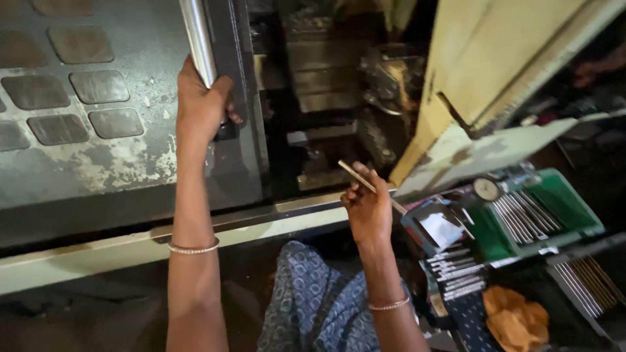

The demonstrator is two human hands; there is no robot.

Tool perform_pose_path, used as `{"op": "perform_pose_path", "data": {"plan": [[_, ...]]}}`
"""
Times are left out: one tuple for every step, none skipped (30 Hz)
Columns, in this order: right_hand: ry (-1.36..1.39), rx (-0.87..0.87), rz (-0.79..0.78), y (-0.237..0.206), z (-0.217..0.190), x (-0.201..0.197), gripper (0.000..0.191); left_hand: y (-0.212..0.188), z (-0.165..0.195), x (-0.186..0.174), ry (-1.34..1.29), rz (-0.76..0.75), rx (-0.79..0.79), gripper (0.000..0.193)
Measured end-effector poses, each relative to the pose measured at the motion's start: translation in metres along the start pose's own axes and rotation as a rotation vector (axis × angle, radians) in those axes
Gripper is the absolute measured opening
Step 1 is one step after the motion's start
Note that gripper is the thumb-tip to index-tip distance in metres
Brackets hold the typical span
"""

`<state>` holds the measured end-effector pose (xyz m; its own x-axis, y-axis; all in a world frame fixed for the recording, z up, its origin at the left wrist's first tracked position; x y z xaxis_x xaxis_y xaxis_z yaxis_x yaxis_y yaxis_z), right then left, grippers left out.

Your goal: The person inserts cylindrical metal rods into a grid of square indentations on a metal plate. They open a machine door, place the rods into slots inside, close the door, and repeat the process with multiple rods.

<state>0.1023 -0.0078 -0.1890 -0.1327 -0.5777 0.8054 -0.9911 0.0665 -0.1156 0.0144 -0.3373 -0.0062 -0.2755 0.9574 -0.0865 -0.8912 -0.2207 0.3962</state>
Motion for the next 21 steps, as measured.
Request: {"op": "perform_pose_path", "data": {"plan": [[-0.005, 0.011, -0.024, 0.006, 0.006, 0.007, 0.04, 0.002, -0.005, -0.014, 0.014, 0.027, -0.034, 0.056], [-0.009, 0.023, -0.046, 0.012, 0.012, 0.014, 0.041, 0.004, -0.011, -0.028, 0.029, 0.052, -0.071, 0.053], [-0.011, 0.033, -0.068, 0.018, 0.019, 0.021, 0.042, 0.008, -0.001, -0.046, 0.236, 0.167, 0.048, 0.056], [-0.008, 0.048, -0.094, 0.024, 0.027, 0.03, 0.041, 0.012, 0.011, -0.058, 0.444, 0.277, 0.166, 0.059], [-0.008, 0.064, -0.118, 0.029, 0.035, 0.036, 0.041, 0.013, 0.022, -0.067, 0.654, 0.383, 0.279, 0.063], [-0.01, 0.08, -0.145, 0.035, 0.043, 0.044, 0.04, 0.017, 0.024, -0.078, 0.682, 0.496, 0.267, 0.062], [-0.045, 0.094, -0.143, 0.042, 0.052, 0.051, 0.041, 0.023, 0.028, -0.083, 0.711, 0.613, 0.258, 0.06], [-0.082, 0.107, -0.141, 0.049, 0.06, 0.057, 0.043, 0.028, 0.032, -0.088, 0.738, 0.729, 0.249, 0.059], [-0.119, 0.121, -0.14, 0.058, 0.07, 0.064, 0.044, 0.03, 0.039, -0.091, 0.791, 0.785, 0.326, 0.049], [-0.126, 0.125, -0.201, 0.067, 0.08, 0.078, 0.047, 0.031, 0.046, -0.094, 0.849, 0.838, 0.405, 0.04], [-0.13, 0.128, -0.257, 0.077, 0.091, 0.09, 0.05, 0.033, 0.052, -0.095, 0.908, 0.883, 0.485, 0.03], [-0.134, 0.131, -0.313, 0.088, 0.101, 0.103, 0.054, 0.038, 0.054, -0.098, 0.922, 0.896, 0.505, 0.022], [-0.15, 0.168, -0.297, 0.104, 0.114, 0.112, 0.059, 0.046, 0.056, -0.099, 0.933, 0.911, 0.53, 0.014], [-0.166, 0.203, -0.282, 0.123, 0.128, 0.123, 0.064, 0.053, 0.057, -0.1, 0.943, 0.925, 0.557, 0.008], [-0.183, 0.24, -0.264, 0.138, 0.143, 0.13, 0.069, 0.056, 0.057, -0.102, 0.994, 0.944, 0.581, 0.008], [-0.25, 0.235, -0.269, 0.152, 0.156, 0.138, 0.075, 0.059, 0.058, -0.103, 1.046, 0.961, 0.604, 0.01], [-0.315, 0.227, -0.276, 0.168, 0.167, 0.146, 0.081, 0.065, 0.059, -0.103, 1.096, 0.978, 0.63, 0.012], [-0.381, 0.218, -0.283, 0.185, 0.178, 0.153, 0.088, 0.07, 0.06, -0.101, 1.146, 0.994, 0.656, 0.015], [-0.364, 0.2, -0.276, 0.204, 0.188, 0.161, 0.083, 0.076, 0.061, -0.099, 1.196, 1.009, 0.682, 0.018], [-0.346, 0.178, -0.272, 0.226, 0.199, 0.17, 0.078, 0.083, 0.062, -0.094, 1.245, 1.026, 0.711, 0.021], [-0.329, 0.158, -0.267, 0.244, 0.211, 0.18, 0.073, 0.093, 0.061, -0.1, 1.228, 1.004, 0.63, 0.022]]}}
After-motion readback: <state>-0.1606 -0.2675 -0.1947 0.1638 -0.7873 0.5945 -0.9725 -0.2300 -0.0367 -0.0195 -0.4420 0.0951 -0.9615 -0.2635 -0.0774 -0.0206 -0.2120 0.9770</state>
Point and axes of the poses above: each hand's wrist, its own y-axis towards the middle knuckle, its own x-axis out of the palm, z = x × y, the point moved 8 cm from there along y, towards the middle knuckle, and after that the axes turned 4 degrees about y, right-handed, at the moved point
